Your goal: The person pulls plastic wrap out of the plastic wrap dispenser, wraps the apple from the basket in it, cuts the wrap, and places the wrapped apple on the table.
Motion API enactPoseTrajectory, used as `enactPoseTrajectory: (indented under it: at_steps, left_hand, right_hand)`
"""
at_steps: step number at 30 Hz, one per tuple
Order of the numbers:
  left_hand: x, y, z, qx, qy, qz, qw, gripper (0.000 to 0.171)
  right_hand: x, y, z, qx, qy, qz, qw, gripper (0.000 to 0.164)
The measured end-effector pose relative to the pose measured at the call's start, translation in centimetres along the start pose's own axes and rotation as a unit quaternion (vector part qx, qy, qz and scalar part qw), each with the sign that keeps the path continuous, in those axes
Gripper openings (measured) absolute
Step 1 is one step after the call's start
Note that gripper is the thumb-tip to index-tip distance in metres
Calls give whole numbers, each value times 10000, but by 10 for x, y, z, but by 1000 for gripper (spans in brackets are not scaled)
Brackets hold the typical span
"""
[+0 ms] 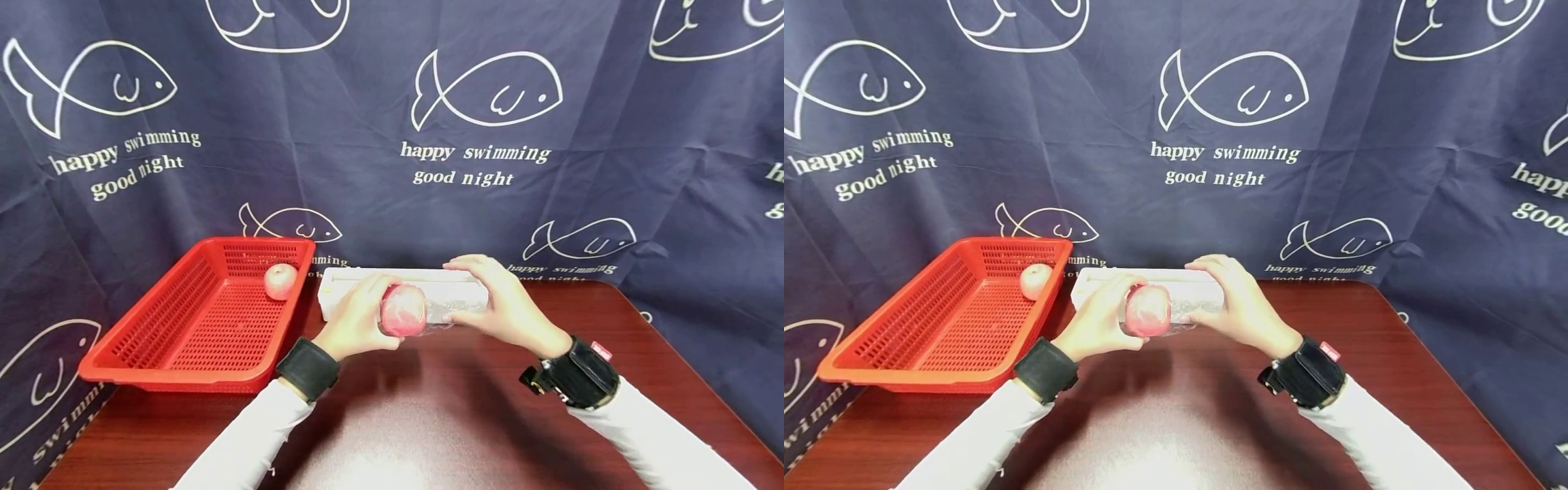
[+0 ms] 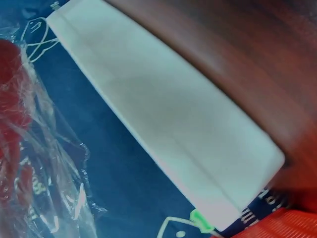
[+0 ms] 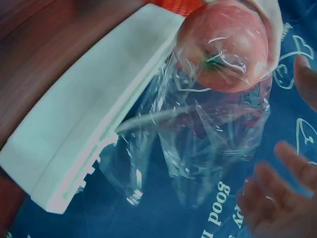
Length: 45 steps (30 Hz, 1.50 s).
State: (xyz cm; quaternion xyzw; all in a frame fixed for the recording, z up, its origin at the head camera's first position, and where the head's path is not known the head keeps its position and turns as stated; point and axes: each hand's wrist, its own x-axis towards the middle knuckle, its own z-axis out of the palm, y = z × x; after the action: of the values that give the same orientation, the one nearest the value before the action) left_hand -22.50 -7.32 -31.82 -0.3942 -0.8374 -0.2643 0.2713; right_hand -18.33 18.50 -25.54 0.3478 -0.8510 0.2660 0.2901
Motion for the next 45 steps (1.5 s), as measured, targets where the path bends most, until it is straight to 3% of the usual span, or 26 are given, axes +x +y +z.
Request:
enactPoseTrajectory:
  at_steps: [2, 4, 6, 8, 9, 11, 14, 16, 17, 18, 22, 29, 37, 45]
  left_hand:
    - [2, 3, -5, 0, 119, 125, 9999, 81]
    - [3, 6, -10, 5, 246, 240, 9994, 81]
    - [4, 9, -14, -8, 389, 321, 9987, 81]
    - [4, 12, -18, -30, 523, 400, 9978, 81]
    - [4, 13, -19, -64, 572, 413, 9975, 80]
    - [3, 14, -20, -100, 632, 436, 9970, 80]
    - [3, 16, -21, -107, 648, 464, 9968, 80]
    - [3, 16, -21, -96, 633, 477, 9968, 81]
    - [3, 15, -21, -102, 616, 486, 9969, 81]
    - [2, 14, -21, -111, 611, 489, 9969, 81]
    - [1, 11, -20, -158, 564, 424, 9974, 81]
    - [-3, 6, -15, -288, 404, 259, 9984, 83]
    - [-3, 9, -9, -197, 106, 113, 9997, 83]
    - [0, 16, -4, -164, -24, 72, 9998, 85]
  right_hand:
    - [0, 0, -6, 49, 17, 260, 9996, 73]
    - [1, 4, -11, 332, -77, 824, 9960, 73]
    - [1, 11, -13, 869, -291, 1537, 9839, 73]
    - [-2, 21, -13, 1580, -607, 2173, 9613, 70]
    - [-4, 25, -12, 2008, -774, 2429, 9459, 69]
    - [-8, 33, -10, 3071, -1037, 2781, 9042, 65]
    - [-16, 41, -7, 4710, -1210, 2891, 8246, 57]
    - [-19, 43, -5, 5452, -1152, 2939, 7766, 47]
    - [-20, 43, -4, 5647, -1091, 2960, 7626, 42]
    - [-21, 43, -4, 5742, -987, 2998, 7554, 36]
    - [-20, 39, -3, 5556, -640, 3387, 7567, 19]
    - [-16, 25, -7, 5398, -553, 3707, 7538, 19]
    - [-10, -5, -8, 4984, -670, 3458, 7922, 12]
    - [-3, -31, 1, 4843, -794, 3332, 8051, 16]
